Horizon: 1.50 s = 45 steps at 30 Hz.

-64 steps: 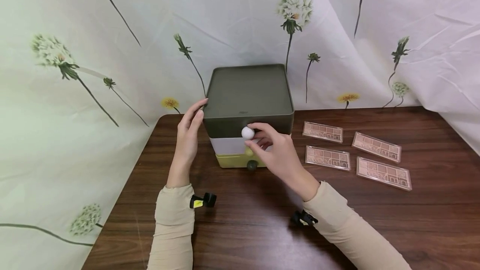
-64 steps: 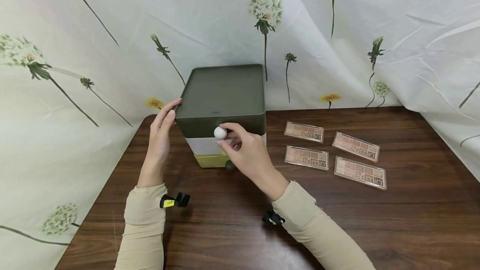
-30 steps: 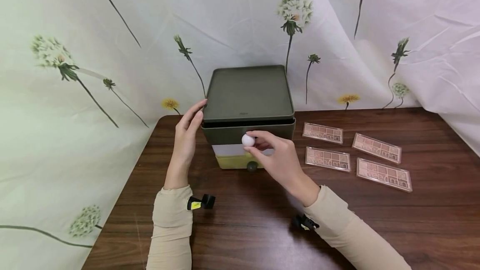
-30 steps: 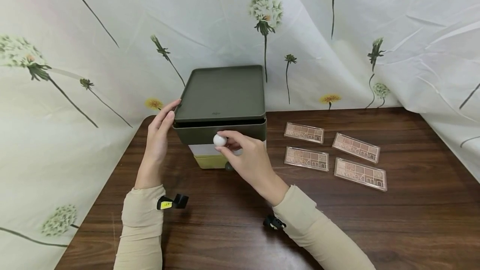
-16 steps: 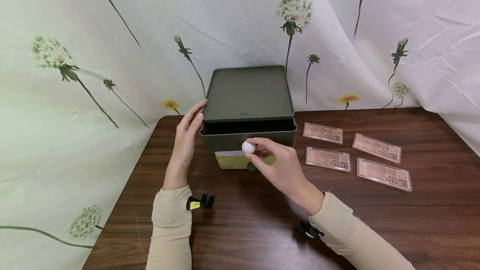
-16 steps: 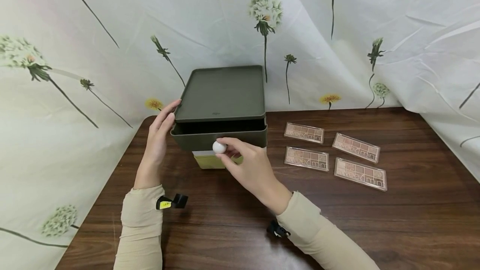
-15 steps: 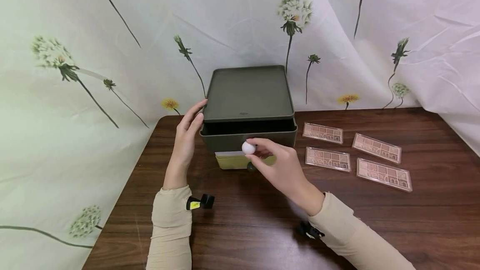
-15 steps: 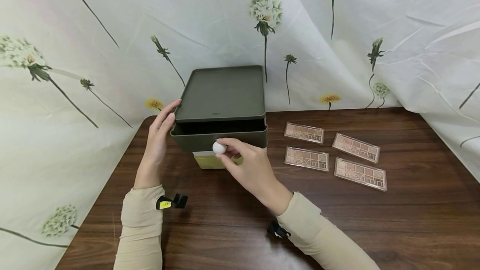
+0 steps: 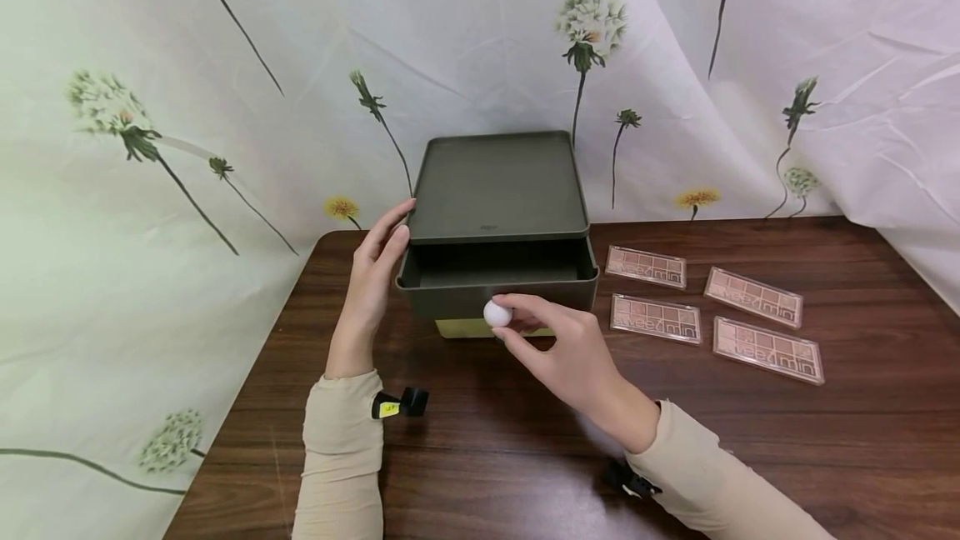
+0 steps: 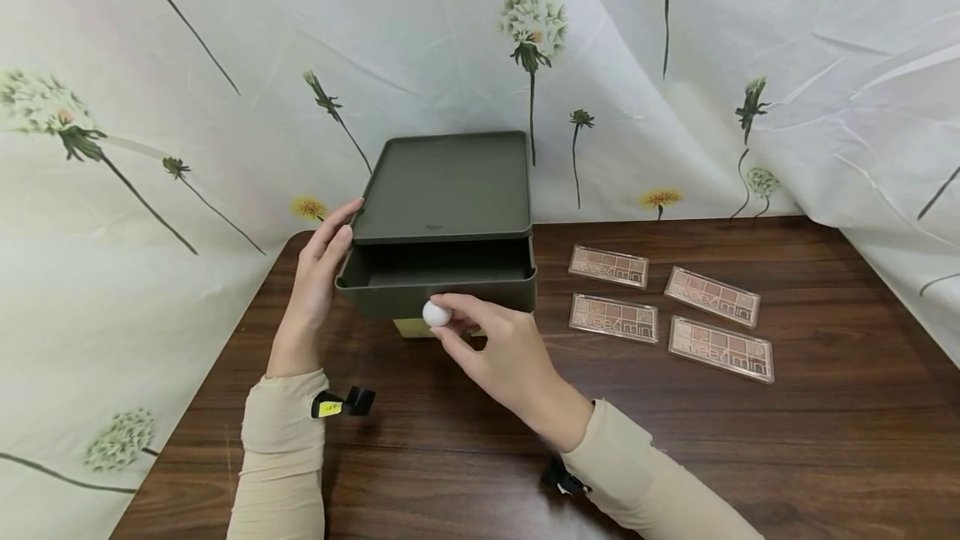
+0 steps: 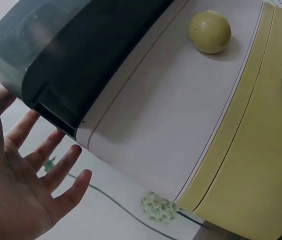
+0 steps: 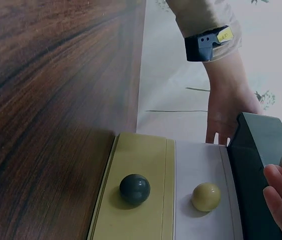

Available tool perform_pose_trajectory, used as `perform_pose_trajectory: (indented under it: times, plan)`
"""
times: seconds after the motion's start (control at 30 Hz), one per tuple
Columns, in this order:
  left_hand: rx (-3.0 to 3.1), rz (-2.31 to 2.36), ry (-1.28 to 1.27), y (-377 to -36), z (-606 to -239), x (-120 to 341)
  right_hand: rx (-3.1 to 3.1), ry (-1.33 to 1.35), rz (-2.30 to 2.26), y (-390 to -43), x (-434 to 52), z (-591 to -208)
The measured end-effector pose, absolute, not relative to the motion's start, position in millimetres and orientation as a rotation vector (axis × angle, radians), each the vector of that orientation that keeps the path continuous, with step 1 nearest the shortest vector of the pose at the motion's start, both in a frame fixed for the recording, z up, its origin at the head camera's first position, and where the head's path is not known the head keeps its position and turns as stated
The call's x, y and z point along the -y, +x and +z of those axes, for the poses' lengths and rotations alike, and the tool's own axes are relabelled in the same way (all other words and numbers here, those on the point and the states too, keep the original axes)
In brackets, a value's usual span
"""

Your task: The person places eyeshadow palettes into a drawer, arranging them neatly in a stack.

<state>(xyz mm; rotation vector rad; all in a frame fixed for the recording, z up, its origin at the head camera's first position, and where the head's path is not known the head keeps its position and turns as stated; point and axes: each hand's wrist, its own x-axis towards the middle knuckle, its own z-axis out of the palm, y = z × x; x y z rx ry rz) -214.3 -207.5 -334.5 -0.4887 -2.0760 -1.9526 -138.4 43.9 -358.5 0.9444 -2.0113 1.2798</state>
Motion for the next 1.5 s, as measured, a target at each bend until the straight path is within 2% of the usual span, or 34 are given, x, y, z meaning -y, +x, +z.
perform_pose_trajectory:
  times: [0.7, 1.5]
  plan:
    - [2.054, -1.893, -0.515, -216.0, -335.0, 210.0, 1.881, 1.093, 1.214, -117.2, -49.9, -354.9]
    - [2.107, -1.854, -0.485, -217.3, -334.0, 212.9, 1.855, 1.118, 1.102, -95.2, -54.8, -356.6]
